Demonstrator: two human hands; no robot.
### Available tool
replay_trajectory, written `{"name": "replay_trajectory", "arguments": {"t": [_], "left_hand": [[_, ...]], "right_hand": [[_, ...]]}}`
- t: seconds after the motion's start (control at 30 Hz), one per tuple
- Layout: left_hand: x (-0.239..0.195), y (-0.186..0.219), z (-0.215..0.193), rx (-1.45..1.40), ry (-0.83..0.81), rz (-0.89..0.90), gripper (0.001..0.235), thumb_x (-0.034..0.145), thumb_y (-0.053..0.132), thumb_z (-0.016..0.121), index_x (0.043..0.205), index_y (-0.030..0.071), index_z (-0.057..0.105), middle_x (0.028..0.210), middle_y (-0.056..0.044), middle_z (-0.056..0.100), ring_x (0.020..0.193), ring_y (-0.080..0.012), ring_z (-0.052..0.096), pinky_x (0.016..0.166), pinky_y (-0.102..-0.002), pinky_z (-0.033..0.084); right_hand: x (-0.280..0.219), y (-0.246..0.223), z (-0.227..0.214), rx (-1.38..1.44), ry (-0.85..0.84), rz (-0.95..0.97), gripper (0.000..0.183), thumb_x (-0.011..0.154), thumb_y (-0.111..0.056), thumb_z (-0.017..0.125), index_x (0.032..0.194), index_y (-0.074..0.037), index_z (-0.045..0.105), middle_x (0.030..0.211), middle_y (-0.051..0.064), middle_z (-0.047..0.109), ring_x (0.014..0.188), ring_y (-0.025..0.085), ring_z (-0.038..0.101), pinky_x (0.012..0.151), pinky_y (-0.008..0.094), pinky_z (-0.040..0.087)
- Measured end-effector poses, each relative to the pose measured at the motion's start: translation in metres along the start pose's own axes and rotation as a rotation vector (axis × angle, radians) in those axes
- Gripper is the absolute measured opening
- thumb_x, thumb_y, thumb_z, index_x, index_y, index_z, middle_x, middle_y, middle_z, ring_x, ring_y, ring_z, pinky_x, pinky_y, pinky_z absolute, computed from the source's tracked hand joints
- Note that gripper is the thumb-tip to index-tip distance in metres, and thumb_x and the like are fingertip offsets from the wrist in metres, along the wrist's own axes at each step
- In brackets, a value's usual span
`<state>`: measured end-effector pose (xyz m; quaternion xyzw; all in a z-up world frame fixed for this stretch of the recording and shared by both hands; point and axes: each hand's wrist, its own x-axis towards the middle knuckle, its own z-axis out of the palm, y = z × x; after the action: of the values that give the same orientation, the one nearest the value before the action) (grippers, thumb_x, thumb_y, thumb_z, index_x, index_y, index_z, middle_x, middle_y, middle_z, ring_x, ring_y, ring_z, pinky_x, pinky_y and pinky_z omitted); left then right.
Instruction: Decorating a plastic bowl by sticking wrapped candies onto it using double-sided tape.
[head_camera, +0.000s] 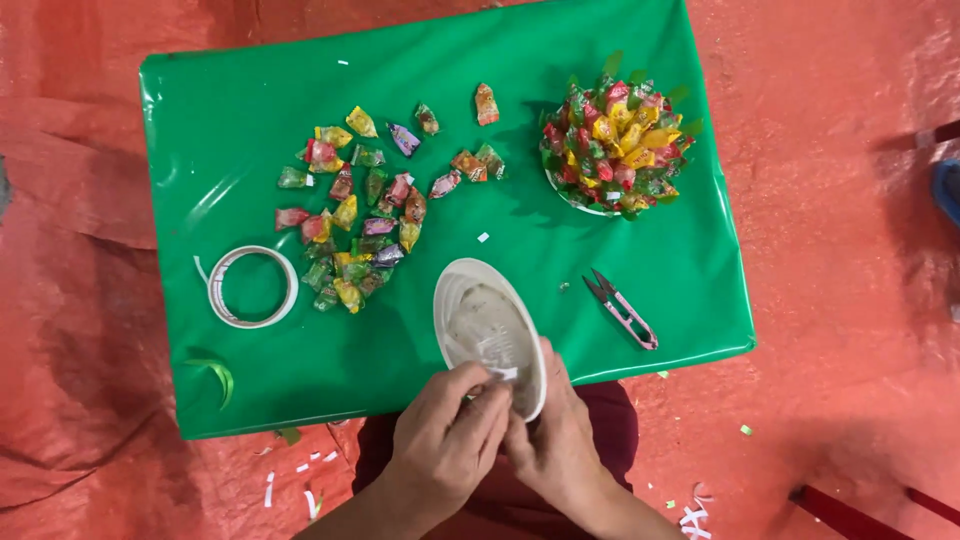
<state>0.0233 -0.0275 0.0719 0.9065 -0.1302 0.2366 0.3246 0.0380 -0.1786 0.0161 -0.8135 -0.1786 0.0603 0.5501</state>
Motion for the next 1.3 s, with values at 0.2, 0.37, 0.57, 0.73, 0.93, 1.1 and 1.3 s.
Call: {"name": "replay_trajectory", "arguments": {"t": [0.2, 0.37, 0.57, 0.73, 0.93, 1.1, 1.3], "left_hand": [[-0.009, 0.0, -0.002, 0.132, 0.013, 0.008, 0.033, 0.077, -0.005, 0.08, 0.106, 0.0, 0.066, 0.112, -0.015, 0.064, 0.082, -0.0259, 0.066, 0.07, -0.035, 0.057], [-0.009, 0.0, -0.009, 0.209, -0.045, 0.098, 0.024, 0.081, 0.002, 0.077, 0.103, -0.002, 0.068, 0.118, -0.017, 0.06, 0.09, -0.0303, 0.067, 0.079, -0.04, 0.058], [-0.006, 0.0, -0.013, 0.291, -0.12, 0.104, 0.024, 0.084, 0.003, 0.075, 0.106, -0.003, 0.066, 0.12, -0.018, 0.057, 0.085, -0.0273, 0.061, 0.079, -0.039, 0.053], [-0.01, -0.003, -0.006, 0.272, -0.054, 0.009, 0.03, 0.08, -0.002, 0.074, 0.106, -0.001, 0.06, 0.115, -0.017, 0.057, 0.086, -0.0275, 0.06, 0.082, -0.039, 0.055], [-0.008, -0.001, -0.009, 0.081, 0.014, -0.158, 0.027, 0.074, -0.007, 0.071, 0.095, 0.006, 0.06, 0.108, -0.01, 0.061, 0.078, -0.0229, 0.062, 0.069, -0.035, 0.053], [-0.011, -0.006, -0.009, 0.168, -0.016, -0.101, 0.04, 0.076, -0.003, 0.08, 0.111, 0.003, 0.063, 0.116, -0.016, 0.059, 0.085, -0.0237, 0.065, 0.069, -0.033, 0.056], [-0.004, -0.002, -0.011, 0.16, -0.009, -0.178, 0.04, 0.072, -0.006, 0.077, 0.108, 0.005, 0.063, 0.118, -0.014, 0.059, 0.085, -0.0233, 0.066, 0.069, -0.033, 0.057]], "right_hand": [[0.002, -0.01, 0.003, -0.041, -0.046, -0.096, 0.082, 0.078, -0.003, 0.069, 0.15, 0.004, 0.03, 0.132, 0.023, 0.055, 0.101, 0.034, 0.064, 0.076, 0.038, 0.06], [-0.005, -0.004, 0.008, -0.048, -0.057, -0.127, 0.084, 0.08, -0.005, 0.072, 0.151, 0.006, 0.027, 0.137, 0.027, 0.053, 0.107, 0.036, 0.064, 0.081, 0.04, 0.06], [-0.005, -0.006, 0.011, -0.018, -0.082, -0.131, 0.081, 0.079, -0.002, 0.07, 0.15, 0.003, 0.031, 0.135, 0.023, 0.055, 0.105, 0.033, 0.064, 0.082, 0.04, 0.06], [-0.002, -0.01, 0.008, 0.115, -0.094, -0.109, 0.078, 0.083, -0.004, 0.071, 0.151, 0.002, 0.033, 0.136, 0.021, 0.057, 0.116, 0.032, 0.064, 0.098, 0.038, 0.055], [0.0, -0.006, 0.01, 0.213, -0.09, -0.085, 0.079, 0.08, 0.004, 0.069, 0.151, 0.003, 0.032, 0.138, 0.022, 0.056, 0.12, 0.032, 0.065, 0.098, 0.039, 0.057], [-0.002, -0.005, 0.015, 0.074, -0.043, -0.166, 0.081, 0.077, 0.003, 0.071, 0.149, 0.004, 0.034, 0.131, 0.02, 0.058, 0.106, 0.029, 0.063, 0.089, 0.036, 0.057], [-0.014, 0.014, 0.029, -0.111, 0.013, -0.209, 0.087, 0.074, 0.0, 0.074, 0.149, 0.006, 0.031, 0.12, 0.023, 0.06, 0.089, 0.029, 0.064, 0.062, 0.035, 0.06]]}}
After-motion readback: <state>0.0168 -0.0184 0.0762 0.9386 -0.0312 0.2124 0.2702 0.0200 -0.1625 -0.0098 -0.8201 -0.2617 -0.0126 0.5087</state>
